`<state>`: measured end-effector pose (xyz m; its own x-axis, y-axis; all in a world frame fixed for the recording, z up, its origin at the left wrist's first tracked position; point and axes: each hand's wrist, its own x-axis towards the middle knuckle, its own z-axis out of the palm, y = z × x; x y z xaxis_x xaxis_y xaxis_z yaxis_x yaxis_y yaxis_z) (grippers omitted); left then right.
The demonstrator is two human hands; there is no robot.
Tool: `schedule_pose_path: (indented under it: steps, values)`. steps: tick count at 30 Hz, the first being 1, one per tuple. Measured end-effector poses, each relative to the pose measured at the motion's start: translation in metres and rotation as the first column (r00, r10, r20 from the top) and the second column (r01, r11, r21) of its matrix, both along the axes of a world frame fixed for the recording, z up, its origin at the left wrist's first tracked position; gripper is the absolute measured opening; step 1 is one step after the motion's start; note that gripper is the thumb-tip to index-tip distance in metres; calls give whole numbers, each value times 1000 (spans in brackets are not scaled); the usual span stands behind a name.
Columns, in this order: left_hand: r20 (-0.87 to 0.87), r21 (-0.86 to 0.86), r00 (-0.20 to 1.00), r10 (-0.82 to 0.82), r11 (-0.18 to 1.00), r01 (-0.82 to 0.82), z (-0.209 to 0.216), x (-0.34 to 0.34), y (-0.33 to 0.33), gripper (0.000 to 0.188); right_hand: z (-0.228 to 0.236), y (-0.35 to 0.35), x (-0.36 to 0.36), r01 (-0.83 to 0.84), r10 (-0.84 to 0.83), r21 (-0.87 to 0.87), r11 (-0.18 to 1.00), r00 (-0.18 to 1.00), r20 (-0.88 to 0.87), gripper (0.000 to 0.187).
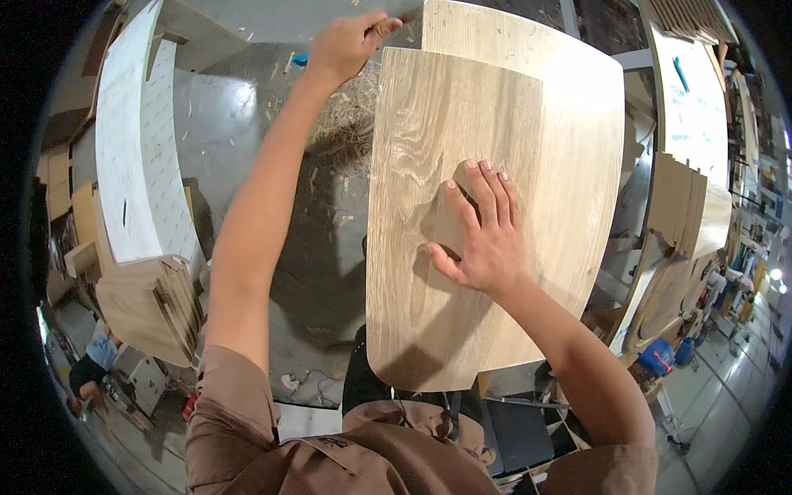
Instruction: The person uses a hand scraper to remove shavings from the edges of wooden boards, handling several boards individually and brushing away debris.
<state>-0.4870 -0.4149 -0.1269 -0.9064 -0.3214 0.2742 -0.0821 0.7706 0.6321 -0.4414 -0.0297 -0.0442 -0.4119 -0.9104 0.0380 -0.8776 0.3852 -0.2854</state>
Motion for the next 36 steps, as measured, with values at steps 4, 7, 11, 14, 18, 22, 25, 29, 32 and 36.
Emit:
schedule_pose_path:
  steps: [4, 7, 11, 14, 18, 22, 25, 29, 32, 36]
  values:
    - [-302, 127, 952, 44, 992, -6, -8, 24, 15, 33, -2, 2, -1, -11, 10, -15, 1000, 999, -33, 89]
    - [-377, 202, 924, -69, 967, 154, 5, 48, 48, 40, 0, 7, -3, -5, 5, -9, 1000, 1000, -26, 91]
    - [-128, -155, 966, -223, 967, 202, 11, 104, 56, 64, -2, 6, -3, -138, 138, 38, 990, 990, -7, 89]
    - [-106, -91, 955, -278, 959, 270, 20, 181, 94, 67, -6, 3, -2, -107, 114, 164, 981, 993, -36, 86]
    - [83, 64, 899, -431, 902, 427, 44, 339, 193, 56, -17, 2, -1, -95, 105, 72, 993, 983, -148, 85]
    - [215, 111, 791, -573, 819, 563, 70, 465, 285, 49, -13, 3, 1, -71, 62, -40, 997, 979, -194, 79]
    - [157, 128, 918, -365, 929, 347, 69, 494, 324, 47, -22, 3, 5, -99, 76, -114, 989, 979, -189, 74]
    - [164, -3, 973, 165, 986, -167, 70, 457, 315, 49, -26, 3, 11, -100, 72, -125, 987, 974, -217, 71]
    - [192, -107, 929, 317, 948, -301, 66, 448, 331, 57, -21, 3, 16, -126, 93, -137, 982, 970, -225, 74]
    - [254, -104, 851, 460, 888, -449, 70, 461, 398, 61, 19, -1, 33, -39, 33, -106, 994, 998, -57, 67]
